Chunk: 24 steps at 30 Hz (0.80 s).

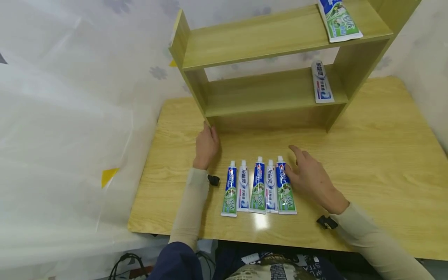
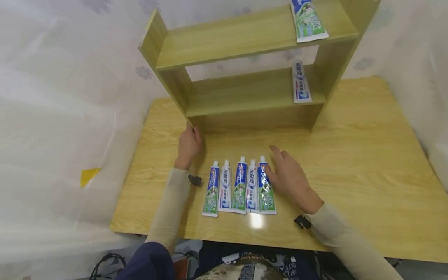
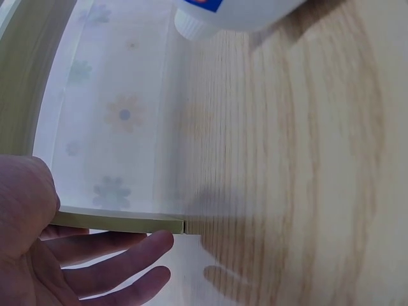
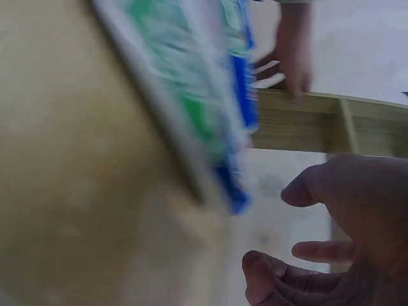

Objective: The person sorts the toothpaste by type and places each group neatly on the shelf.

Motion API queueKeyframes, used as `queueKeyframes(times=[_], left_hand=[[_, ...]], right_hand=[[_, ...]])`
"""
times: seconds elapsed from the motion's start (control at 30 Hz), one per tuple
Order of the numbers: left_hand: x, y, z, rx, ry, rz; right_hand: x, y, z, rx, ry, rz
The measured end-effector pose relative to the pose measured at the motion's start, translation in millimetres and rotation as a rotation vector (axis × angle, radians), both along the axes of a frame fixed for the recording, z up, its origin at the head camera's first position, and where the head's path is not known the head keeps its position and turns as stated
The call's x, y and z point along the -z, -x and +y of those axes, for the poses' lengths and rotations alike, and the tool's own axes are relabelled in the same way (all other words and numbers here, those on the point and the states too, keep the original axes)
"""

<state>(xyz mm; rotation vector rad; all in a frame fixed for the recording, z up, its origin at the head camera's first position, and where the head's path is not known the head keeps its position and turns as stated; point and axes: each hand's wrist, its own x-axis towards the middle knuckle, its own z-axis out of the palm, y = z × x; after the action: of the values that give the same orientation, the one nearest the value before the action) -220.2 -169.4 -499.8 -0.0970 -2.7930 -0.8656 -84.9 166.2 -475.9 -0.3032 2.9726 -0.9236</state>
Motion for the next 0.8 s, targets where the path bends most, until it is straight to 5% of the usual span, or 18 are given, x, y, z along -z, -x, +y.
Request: queueKeyframes(times=[0.13, 0.8], left_hand=[[-3.7, 0.8, -1.6, -0.002, -0.002, 0.011], [-4.6, -1.2, -1.1, -0.005, -0.004, 0.001]], right_hand=[[18.4, -6.4, -2.6, -0.006, -0.024, -0.129], [26.8, -39.2, -23.8, 0.015, -0.077, -0.216]])
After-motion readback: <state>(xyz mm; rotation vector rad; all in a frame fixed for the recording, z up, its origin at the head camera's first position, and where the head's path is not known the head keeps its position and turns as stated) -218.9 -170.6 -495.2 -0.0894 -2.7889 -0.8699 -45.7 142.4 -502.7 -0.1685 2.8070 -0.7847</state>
